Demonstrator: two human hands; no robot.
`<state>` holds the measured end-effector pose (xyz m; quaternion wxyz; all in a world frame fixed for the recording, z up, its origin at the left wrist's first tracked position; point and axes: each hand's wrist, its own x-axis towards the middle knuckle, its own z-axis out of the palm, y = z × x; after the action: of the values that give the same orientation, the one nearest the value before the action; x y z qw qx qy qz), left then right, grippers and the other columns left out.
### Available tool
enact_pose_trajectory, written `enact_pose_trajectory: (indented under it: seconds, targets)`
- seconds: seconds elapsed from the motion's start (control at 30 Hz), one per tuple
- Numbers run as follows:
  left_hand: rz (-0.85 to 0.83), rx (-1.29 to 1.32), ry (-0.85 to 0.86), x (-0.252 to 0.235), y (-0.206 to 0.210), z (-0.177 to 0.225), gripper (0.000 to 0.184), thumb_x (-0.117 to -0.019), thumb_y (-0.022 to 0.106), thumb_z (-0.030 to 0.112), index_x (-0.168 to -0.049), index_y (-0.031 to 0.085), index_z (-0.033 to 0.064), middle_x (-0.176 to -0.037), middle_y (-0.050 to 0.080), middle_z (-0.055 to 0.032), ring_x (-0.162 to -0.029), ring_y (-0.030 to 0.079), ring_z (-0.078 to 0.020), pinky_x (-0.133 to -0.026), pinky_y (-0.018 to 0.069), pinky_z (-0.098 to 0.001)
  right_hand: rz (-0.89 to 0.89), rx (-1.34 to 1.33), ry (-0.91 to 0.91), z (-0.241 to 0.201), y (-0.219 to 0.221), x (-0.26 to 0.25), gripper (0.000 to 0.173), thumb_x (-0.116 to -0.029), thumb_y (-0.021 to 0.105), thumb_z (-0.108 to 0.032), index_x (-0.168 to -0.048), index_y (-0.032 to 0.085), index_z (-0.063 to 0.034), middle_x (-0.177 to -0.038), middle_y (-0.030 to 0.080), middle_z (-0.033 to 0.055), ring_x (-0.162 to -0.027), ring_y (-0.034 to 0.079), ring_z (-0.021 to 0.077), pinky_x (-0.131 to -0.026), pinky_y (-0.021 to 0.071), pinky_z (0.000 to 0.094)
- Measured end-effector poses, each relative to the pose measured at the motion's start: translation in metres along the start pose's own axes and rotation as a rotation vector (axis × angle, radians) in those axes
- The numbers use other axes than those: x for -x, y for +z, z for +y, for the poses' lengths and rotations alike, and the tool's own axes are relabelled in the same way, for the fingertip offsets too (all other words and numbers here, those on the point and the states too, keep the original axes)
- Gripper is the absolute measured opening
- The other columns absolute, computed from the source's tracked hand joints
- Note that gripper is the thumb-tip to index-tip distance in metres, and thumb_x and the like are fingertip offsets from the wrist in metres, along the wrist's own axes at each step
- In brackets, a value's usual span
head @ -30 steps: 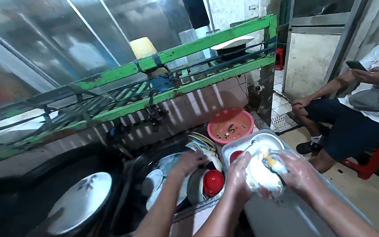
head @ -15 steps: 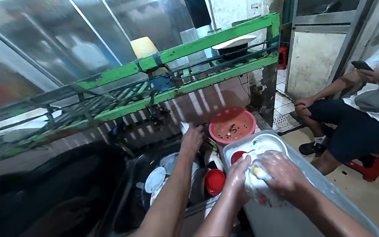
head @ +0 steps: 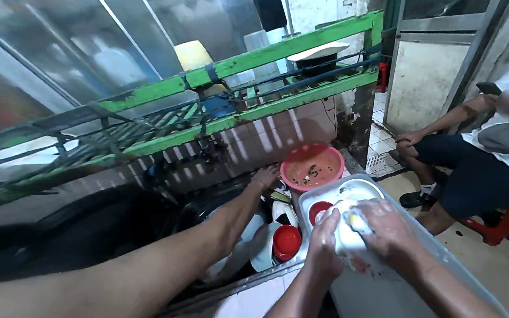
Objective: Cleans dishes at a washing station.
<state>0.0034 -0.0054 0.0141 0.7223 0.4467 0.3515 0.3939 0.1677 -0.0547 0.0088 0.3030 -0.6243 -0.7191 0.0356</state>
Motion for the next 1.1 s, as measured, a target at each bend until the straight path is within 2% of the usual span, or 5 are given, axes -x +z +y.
enact_pose_trajectory:
  seconds: [0.17, 0.47, 0.67, 0.93, 1.1]
  targets:
    - [0.184, -0.017, 0.035, -0.007, -0.007, 0.021, 0.038, -0.1109, 0.041, 0.029, -0.131, 0.061, 0.0029, -0.110, 0.071, -0.0139, -0.100, 0.070, -0.0206, -0.088, 0.0595, -0.0401, 0.170, -0.034, -0.170, -0.017, 0.026, 0.024, 0.032, -0.0973, 0.061, -0.038, -0.115, 0.075, -0.0155, -0.115, 0.075, 0.0054, -0.113, 0.070, 0.0271, -0.096, 0.0571, 0.0504]
    - [0.110, 0.080, 0.005, -0.001, -0.001, 0.009, 0.041, -0.1115, 0.037, 0.029, -0.130, 0.061, 0.0020, -0.111, 0.070, -0.0133, -0.099, 0.069, -0.0199, -0.089, 0.0585, -0.0394, 0.317, 0.003, -0.094, -0.032, 0.039, 0.003, 0.043, -0.0958, 0.061, -0.035, -0.122, 0.071, -0.0038, -0.122, 0.071, 0.0189, -0.116, 0.067, 0.0391, -0.097, 0.0545, 0.0585]
    - [0.504, 0.281, 0.081, -0.002, -0.079, 0.019, 0.040, -0.1119, 0.037, 0.027, -0.129, 0.058, -0.0021, -0.110, 0.070, -0.0212, -0.097, 0.071, -0.0307, -0.083, 0.0608, -0.0503, -0.522, -0.148, 0.167, -0.033, 0.004, 0.034, 0.036, -0.0954, 0.069, -0.025, -0.125, 0.069, -0.0036, -0.124, 0.068, 0.0203, -0.122, 0.061, 0.0384, -0.104, 0.0504, 0.0528]
    - [1.026, 0.544, 0.115, 0.021, -0.204, 0.006, 0.038, -0.1082, 0.038, 0.026, -0.140, 0.044, 0.0042, -0.127, 0.055, -0.0196, -0.106, 0.060, -0.0305, -0.085, 0.0549, -0.0481, -0.614, 0.057, 0.282, 0.042, 0.003, 0.052, 0.051, -0.0973, 0.067, -0.029, -0.141, 0.059, -0.0026, -0.147, 0.055, 0.0228, -0.137, 0.048, 0.0470, -0.112, 0.0348, 0.0678]
    - [0.797, 0.468, 0.104, 0.000, -0.128, 0.027, 0.038, -0.1092, 0.038, 0.018, -0.139, 0.040, -0.0052, -0.122, 0.058, -0.0239, -0.099, 0.067, -0.0294, -0.085, 0.0591, -0.0417, -0.778, 0.065, 0.387, 0.046, 0.017, 0.051, 0.074, -0.0851, 0.080, -0.020, -0.151, 0.050, -0.0062, -0.156, 0.045, 0.0204, -0.142, 0.040, 0.0500, -0.105, 0.0410, 0.0713]
